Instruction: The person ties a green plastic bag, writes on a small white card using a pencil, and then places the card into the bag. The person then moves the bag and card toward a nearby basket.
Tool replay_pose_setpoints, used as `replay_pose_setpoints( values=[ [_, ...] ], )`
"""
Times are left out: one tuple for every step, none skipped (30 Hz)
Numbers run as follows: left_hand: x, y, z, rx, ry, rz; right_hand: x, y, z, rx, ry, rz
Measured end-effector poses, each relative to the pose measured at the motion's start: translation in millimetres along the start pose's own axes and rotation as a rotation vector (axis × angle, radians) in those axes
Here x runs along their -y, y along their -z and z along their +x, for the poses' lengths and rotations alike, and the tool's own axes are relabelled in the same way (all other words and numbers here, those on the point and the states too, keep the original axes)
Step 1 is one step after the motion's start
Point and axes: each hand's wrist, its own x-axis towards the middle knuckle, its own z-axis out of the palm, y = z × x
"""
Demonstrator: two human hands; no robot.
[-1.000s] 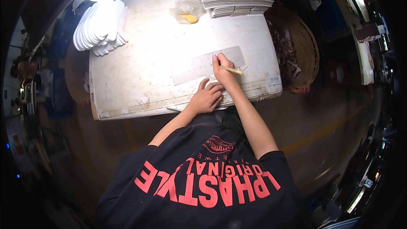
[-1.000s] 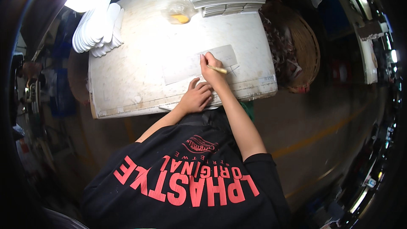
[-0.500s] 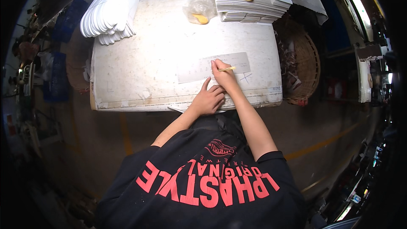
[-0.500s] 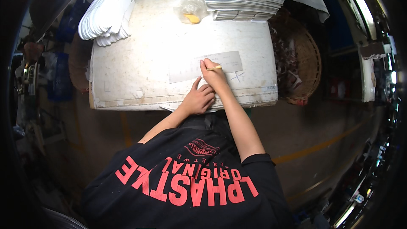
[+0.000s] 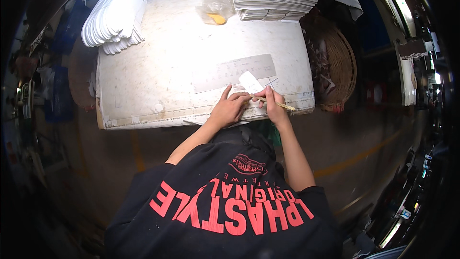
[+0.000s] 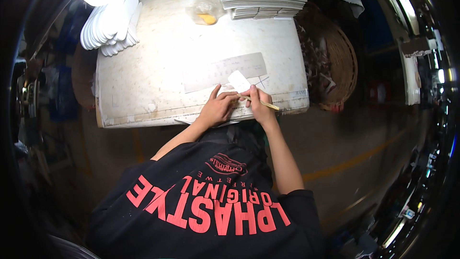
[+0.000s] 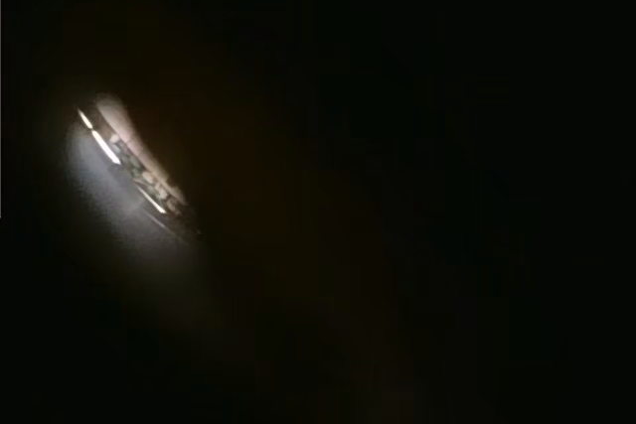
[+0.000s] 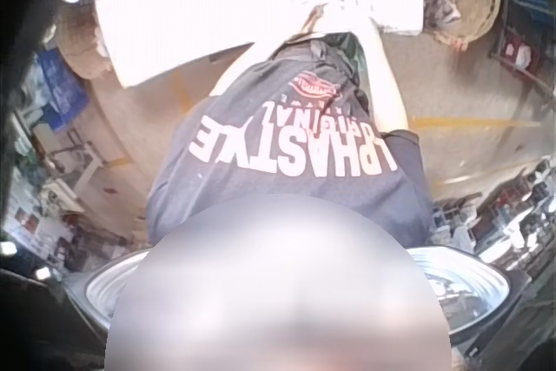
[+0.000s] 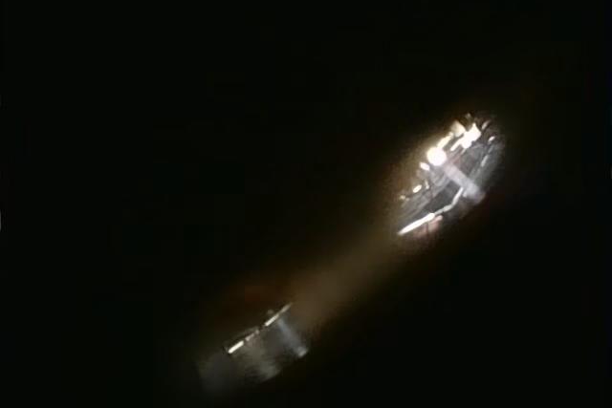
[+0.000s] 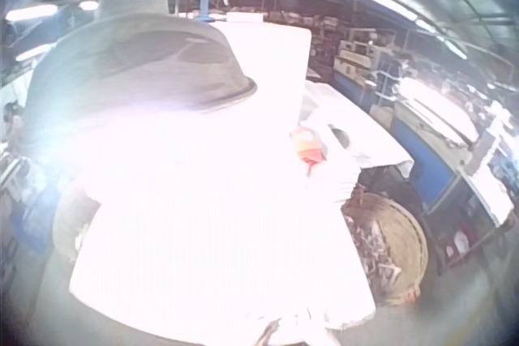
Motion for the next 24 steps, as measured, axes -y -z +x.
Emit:
replay_pose_setpoints(
  values=[
    [1, -1, 0, -0.008, -0.004, 0.002, 4, -1, -6, 0.004, -0.029, -0.042],
    [1, -1, 0, -0.015, -0.018, 0.002, 6, -2, -11, 0.014, -0.042, -0.075],
    [2, -2, 0, -0.023, -0.031, 0.003, 7, -3, -15, 0.026, -0.05, -0.104],
    [3, -2, 0, -0.024, -0.038, 0.003, 7, -6, -17, 0.022, 0.001, -0.105],
    [3, -3, 0, -0.029, -0.044, 0.003, 6, -8, -18, 0.011, -0.022, -0.11],
    [3, -3, 0, -0.026, -0.042, 0.0, 5, -11, -19, 0.007, -0.033, -0.106],
    [3, -3, 0, -0.024, -0.04, -0.003, 3, -14, -19, 0.003, -0.042, -0.102],
    [3, -3, 0, -0.023, -0.047, 0.003, 2, -17, -20, -0.002, -0.082, -0.099],
    [3, -3, 0, -0.023, -0.054, 0.009, 1, -20, -20, -0.007, -0.12, -0.095],
    [3, -3, 0, -0.024, -0.06, 0.014, 0, -23, -21, -0.02, -0.178, -0.101],
    [4, -2, 0, -0.022, -0.06, 0.016, 1, -26, -21, -0.022, -0.134, -0.108],
    [4, -2, 0, -0.021, -0.06, 0.017, 3, -29, -21, -0.034, -0.112, -0.126],
    [4, -3, 0, -0.022, -0.06, 0.015, 5, -31, -21, -0.046, -0.09, -0.144],
    [4, -3, 0, -0.018, -0.059, 0.022, 8, -33, -20, -0.034, -0.089, -0.178],
    [5, -3, 0, -0.016, -0.058, 0.029, 11, -33, -20, -0.022, -0.089, -0.212],
    [5, -3, 0, -0.014, -0.056, 0.035, 14, -34, -19, -0.009, -0.089, -0.246],
    [6, -4, 0, -0.011, -0.056, 0.048, 16, -35, -17, 0.008, -0.071, -0.282],
    [7, -4, 0, -0.007, -0.055, 0.06, 18, -36, -16, 0.026, -0.054, -0.318],
    [7, -4, -1, 0.006, -0.048, 0.073, 20, -38, -15, 0.046, -0.039, -0.35],
    [7, -4, -1, -0.008, -0.061, 0.068, 20, -40, -15, 0.046, -0.043, -0.423],
    [7, -4, -2, -0.013, -0.067, 0.064, 20, -43, -16, 0.05, -0.049, -0.49],
    [7, -4, -3, -0.018, -0.071, 0.061, 20, -46, -16, 0.054, -0.055, -0.557],
    [4, -4, -8, -0.009, -0.066, 0.055, 19, -50, -21, 0.053, -0.075, -0.572],
    [5, -4, -8, -0.009, -0.068, 0.056, 18, -54, -21, 0.048, -0.082, -0.589]
  ],
)
